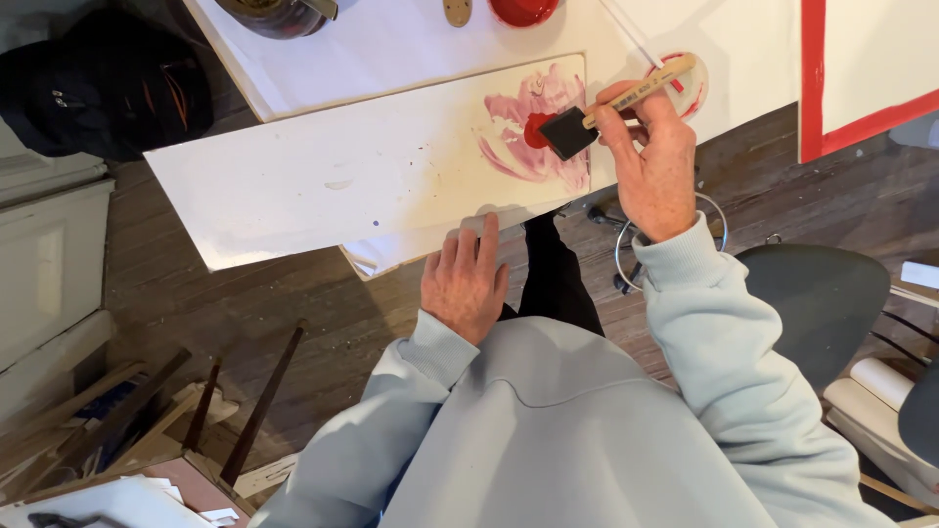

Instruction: Painting a red border onto a square white panel or frame using a foam brush.

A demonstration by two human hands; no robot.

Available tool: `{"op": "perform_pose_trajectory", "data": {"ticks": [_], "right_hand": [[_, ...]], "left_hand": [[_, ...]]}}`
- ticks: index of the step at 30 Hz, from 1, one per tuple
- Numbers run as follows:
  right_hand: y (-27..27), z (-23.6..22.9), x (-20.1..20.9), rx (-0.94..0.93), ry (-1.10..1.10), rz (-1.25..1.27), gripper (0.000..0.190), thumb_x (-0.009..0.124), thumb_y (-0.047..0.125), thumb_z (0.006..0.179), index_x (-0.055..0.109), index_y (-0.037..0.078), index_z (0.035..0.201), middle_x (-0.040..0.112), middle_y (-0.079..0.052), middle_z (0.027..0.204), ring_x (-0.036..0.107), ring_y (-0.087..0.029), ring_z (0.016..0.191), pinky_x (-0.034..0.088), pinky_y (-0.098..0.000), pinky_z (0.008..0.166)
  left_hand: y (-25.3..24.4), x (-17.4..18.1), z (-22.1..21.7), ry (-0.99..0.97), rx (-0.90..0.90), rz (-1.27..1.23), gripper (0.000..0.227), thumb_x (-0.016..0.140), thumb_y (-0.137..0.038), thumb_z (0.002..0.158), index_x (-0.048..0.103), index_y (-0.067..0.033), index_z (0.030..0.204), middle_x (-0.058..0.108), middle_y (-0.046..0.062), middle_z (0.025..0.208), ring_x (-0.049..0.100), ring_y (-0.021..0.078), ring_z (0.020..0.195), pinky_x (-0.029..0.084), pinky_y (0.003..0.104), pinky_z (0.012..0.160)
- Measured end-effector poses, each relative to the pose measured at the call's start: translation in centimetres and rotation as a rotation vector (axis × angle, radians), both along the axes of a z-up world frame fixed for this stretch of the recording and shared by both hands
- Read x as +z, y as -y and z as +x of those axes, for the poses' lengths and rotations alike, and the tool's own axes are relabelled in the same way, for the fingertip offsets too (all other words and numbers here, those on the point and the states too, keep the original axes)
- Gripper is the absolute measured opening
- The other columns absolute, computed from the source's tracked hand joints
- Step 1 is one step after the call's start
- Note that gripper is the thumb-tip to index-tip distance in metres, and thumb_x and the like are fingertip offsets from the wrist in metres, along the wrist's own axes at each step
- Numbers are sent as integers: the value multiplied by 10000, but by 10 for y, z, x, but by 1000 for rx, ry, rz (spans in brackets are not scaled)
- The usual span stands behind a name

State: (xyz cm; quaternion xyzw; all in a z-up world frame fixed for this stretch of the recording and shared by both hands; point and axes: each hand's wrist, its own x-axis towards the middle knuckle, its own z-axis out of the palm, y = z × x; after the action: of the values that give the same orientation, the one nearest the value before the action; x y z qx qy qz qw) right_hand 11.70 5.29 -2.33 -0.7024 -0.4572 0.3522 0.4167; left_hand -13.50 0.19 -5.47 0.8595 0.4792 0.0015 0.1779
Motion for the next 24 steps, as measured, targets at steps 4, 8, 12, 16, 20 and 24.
{"op": "perform_pose_trajectory", "data": {"ticks": [4, 8, 12, 16, 20, 24], "right_hand": [[1, -2, -3, -17, -16, -1, 126, 652, -17, 1106, 642, -41, 1230, 745, -137, 1083, 699, -212, 957, 568, -319, 871], [1, -2, 8, -25, -29, -5, 132, 642, 1, 1112, 630, -45, 1235, 758, -152, 1111, 709, -221, 982, 567, -323, 893], [0, 1, 1, 41, 55, 18, 113, 667, -11, 1106, 661, -54, 1211, 748, -151, 1105, 712, -240, 951, 580, -351, 886], [-3, 1, 1, 42, 61, 22, 130, 678, 5, 1103, 664, -51, 1220, 754, -148, 1072, 715, -240, 935, 582, -358, 876], [-3, 1, 5, 19, 75, 36, 140, 699, 26, 1101, 666, -72, 1195, 739, -152, 1100, 684, -238, 921, 591, -370, 869], [-3, 2, 2, 38, 87, 24, 140, 699, 24, 1088, 667, -42, 1208, 762, -161, 1064, 739, -258, 917, 619, -386, 868]], "left_hand": [[-1, -1, 2, -3, -9, 12, 742, 808, -269, 853, 535, -72, 1514, 583, 98, 1185, 616, 270, 983, 540, 369, 802], [-2, 2, 4, 5, -7, -14, 702, 800, -262, 867, 557, -48, 1490, 569, 94, 1133, 615, 271, 967, 527, 379, 779], [-3, 3, 8, 24, 18, 26, 703, 833, -264, 831, 591, -58, 1458, 591, 89, 1137, 614, 267, 918, 521, 378, 756], [-7, 5, 8, 0, 6, 13, 690, 809, -279, 848, 581, -52, 1458, 588, 86, 1108, 613, 262, 922, 511, 373, 751], [-8, 7, 10, 5, 12, 24, 658, 798, -274, 854, 591, -48, 1436, 598, 85, 1093, 612, 262, 900, 505, 378, 744], [-10, 11, 12, 28, 2, 12, 632, 795, -251, 851, 595, -35, 1410, 611, 98, 1095, 620, 275, 887, 516, 385, 737]]}}
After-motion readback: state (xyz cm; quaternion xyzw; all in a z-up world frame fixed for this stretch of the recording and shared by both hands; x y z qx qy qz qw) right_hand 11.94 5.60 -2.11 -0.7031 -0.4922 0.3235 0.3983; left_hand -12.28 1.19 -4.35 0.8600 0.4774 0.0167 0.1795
